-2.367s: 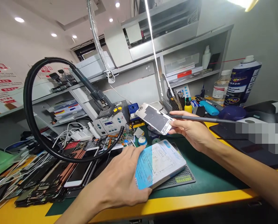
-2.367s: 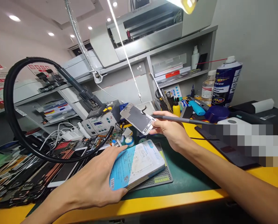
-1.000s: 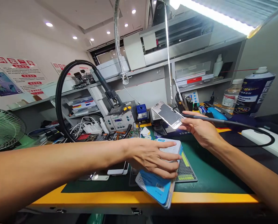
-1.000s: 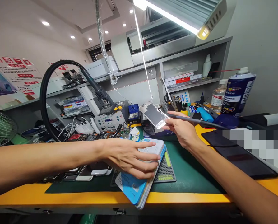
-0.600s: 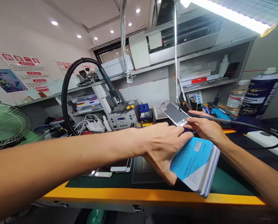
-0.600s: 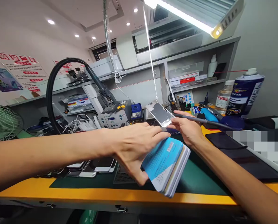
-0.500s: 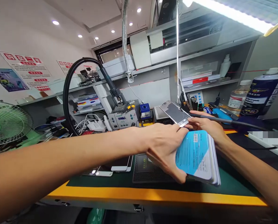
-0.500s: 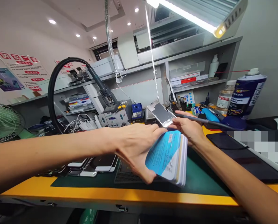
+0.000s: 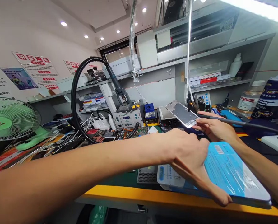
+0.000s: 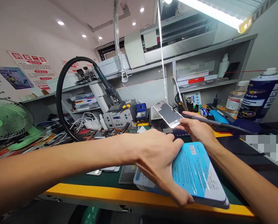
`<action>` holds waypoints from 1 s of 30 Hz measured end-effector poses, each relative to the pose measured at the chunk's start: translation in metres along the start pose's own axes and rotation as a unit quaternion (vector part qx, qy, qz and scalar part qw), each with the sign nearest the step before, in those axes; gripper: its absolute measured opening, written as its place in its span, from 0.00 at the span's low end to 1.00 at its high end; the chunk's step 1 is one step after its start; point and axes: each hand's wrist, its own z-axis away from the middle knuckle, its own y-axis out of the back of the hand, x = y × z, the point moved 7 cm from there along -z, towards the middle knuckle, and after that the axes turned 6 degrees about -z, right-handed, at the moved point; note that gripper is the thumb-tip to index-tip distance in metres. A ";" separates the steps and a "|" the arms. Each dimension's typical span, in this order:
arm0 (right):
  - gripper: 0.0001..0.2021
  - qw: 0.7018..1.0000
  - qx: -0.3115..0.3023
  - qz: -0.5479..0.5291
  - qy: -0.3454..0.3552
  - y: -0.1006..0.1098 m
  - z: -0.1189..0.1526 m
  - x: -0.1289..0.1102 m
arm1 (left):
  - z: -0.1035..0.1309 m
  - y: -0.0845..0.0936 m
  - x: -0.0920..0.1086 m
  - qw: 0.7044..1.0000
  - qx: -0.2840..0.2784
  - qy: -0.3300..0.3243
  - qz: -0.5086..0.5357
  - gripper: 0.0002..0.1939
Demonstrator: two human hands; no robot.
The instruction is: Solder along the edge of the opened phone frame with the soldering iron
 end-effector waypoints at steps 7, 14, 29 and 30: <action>0.08 1.000 0.006 0.003 0.025 0.001 -0.003 0.002 | -0.016 -0.035 0.006 0.998 -0.028 -0.009 -0.050 0.49; 0.09 1.000 0.015 0.010 0.020 0.000 0.000 0.001 | 0.020 -0.040 -0.036 0.998 0.000 0.027 -0.062 0.18; 0.12 1.000 -0.018 0.017 0.009 -0.012 0.013 0.004 | 0.063 -0.115 -0.098 0.990 0.018 0.134 0.030 0.09; 0.12 1.000 -0.017 0.017 0.010 -0.012 0.013 0.004 | 0.065 -0.110 -0.108 0.985 0.031 0.160 0.060 0.10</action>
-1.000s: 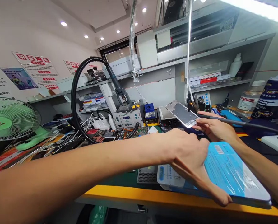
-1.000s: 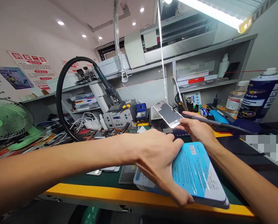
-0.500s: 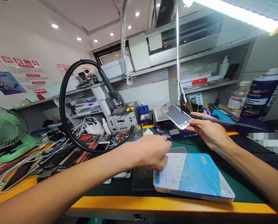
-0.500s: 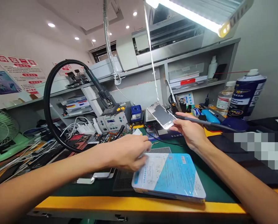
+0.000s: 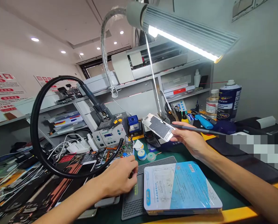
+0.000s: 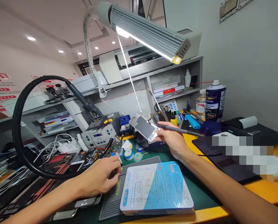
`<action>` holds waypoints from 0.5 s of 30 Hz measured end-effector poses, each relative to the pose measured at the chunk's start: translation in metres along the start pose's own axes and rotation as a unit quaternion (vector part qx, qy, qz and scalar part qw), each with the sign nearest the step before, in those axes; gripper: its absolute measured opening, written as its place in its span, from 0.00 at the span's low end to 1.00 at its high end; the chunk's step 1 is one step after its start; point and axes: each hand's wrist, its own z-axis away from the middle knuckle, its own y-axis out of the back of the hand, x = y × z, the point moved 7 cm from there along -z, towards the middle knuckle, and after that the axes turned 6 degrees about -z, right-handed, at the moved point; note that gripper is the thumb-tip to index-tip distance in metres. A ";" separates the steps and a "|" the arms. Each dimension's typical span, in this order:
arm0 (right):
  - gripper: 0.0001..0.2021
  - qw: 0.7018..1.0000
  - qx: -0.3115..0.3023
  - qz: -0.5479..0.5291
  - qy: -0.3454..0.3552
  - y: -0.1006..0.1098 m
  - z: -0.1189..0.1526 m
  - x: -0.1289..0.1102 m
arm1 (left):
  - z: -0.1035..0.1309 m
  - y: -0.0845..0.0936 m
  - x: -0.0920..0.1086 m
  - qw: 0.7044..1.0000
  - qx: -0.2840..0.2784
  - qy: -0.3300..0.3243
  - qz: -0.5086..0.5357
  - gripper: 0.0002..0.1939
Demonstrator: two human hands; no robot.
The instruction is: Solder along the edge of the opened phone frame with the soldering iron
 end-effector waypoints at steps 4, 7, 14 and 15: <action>0.12 1.000 0.003 -0.002 0.002 0.000 0.000 -0.001 | -0.007 0.012 -0.052 0.981 0.025 0.147 0.121 0.15; 0.11 1.000 0.004 -0.005 0.002 0.000 0.001 -0.002 | -0.009 0.000 -0.096 0.942 0.013 0.280 0.187 0.18; 0.10 1.000 -0.001 -0.007 -0.001 0.000 0.004 -0.003 | -0.003 -0.038 -0.128 0.871 -0.051 0.403 0.278 0.19; 0.10 1.000 -0.003 -0.007 0.000 0.000 0.004 -0.003 | -0.003 -0.041 -0.126 0.867 -0.056 0.405 0.287 0.19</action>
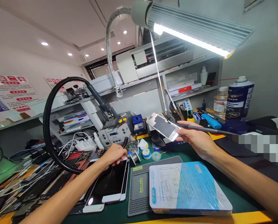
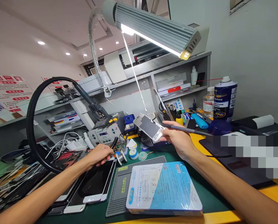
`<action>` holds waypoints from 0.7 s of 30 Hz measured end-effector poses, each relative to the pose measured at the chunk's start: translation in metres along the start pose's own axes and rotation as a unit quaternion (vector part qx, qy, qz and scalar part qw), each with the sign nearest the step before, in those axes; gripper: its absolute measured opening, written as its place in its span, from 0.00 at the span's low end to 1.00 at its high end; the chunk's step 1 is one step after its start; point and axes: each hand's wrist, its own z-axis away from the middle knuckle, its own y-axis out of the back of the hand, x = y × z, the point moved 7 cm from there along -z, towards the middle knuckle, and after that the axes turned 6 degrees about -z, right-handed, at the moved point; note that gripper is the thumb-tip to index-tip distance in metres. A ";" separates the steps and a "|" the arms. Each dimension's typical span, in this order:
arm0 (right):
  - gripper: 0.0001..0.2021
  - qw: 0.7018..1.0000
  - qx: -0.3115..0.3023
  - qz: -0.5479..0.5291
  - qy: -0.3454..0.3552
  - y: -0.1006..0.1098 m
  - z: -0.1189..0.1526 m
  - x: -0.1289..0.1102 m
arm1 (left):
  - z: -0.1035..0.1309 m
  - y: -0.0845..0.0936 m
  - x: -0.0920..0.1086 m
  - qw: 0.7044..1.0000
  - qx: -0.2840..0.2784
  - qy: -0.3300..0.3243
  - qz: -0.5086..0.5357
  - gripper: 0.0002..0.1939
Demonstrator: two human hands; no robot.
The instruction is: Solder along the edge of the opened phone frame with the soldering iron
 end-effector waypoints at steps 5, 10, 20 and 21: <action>0.10 1.000 -0.006 0.003 0.000 -0.003 0.001 0.000 | 0.001 -0.016 0.005 0.999 -0.031 0.011 0.039 0.18; 0.09 1.000 -0.009 -0.001 -0.003 -0.004 0.002 -0.002 | -0.004 -0.019 0.009 0.997 -0.018 -0.001 0.073 0.18; 0.10 1.000 -0.007 -0.014 -0.008 -0.003 0.002 -0.001 | 0.002 -0.002 0.003 0.998 0.050 -0.049 -0.007 0.18; 0.10 1.000 -0.007 -0.015 -0.009 -0.003 0.002 -0.001 | 0.009 0.006 0.006 0.994 0.079 -0.065 -0.023 0.18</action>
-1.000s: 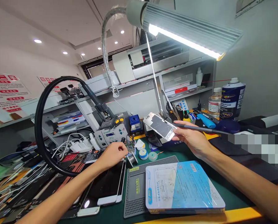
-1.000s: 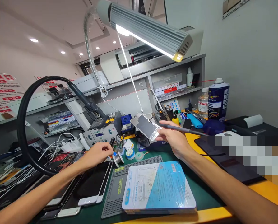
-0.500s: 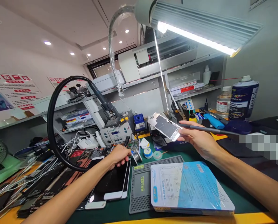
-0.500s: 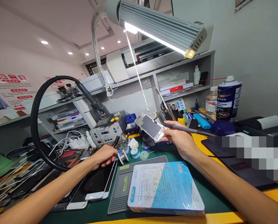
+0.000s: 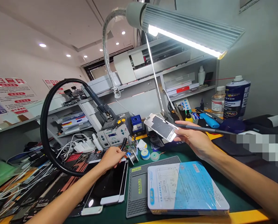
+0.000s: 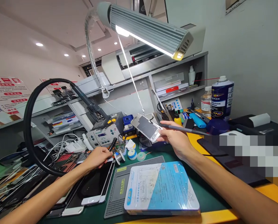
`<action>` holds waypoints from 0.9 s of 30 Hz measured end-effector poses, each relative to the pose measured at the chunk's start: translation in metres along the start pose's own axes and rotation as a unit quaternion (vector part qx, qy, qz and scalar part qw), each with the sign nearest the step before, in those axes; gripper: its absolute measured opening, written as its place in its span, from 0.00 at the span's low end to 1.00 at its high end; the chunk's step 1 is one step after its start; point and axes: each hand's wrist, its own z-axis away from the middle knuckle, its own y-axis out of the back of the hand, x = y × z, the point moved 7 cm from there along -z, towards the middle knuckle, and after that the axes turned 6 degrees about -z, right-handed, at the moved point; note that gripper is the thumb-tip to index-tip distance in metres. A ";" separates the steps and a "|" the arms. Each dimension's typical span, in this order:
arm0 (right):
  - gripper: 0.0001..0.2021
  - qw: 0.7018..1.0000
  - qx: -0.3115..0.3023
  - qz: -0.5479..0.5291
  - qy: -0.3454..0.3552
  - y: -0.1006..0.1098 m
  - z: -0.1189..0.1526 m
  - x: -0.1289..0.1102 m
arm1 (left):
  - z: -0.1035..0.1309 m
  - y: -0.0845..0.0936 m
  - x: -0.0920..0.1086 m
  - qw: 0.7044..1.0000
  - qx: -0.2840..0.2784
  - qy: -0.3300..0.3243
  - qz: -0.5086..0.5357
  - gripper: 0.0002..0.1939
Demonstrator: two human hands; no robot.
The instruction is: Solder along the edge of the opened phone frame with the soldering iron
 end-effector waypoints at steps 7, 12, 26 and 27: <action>0.09 1.000 0.002 -0.004 0.000 -0.001 0.001 -0.001 | 0.095 0.010 0.072 0.959 0.063 -0.275 -0.029 0.15; 0.08 1.000 -0.004 -0.005 0.006 -0.001 0.000 0.000 | 0.145 -0.045 0.120 0.878 -0.088 -0.462 -0.084 0.47; 0.12 1.000 -0.006 -0.012 0.011 -0.001 0.001 -0.006 | 0.111 -0.009 0.076 0.933 -0.080 -0.341 -0.083 0.55; 0.13 1.000 -0.007 -0.013 0.012 -0.002 0.002 -0.006 | 0.111 -0.010 0.069 0.935 -0.086 -0.334 -0.083 0.54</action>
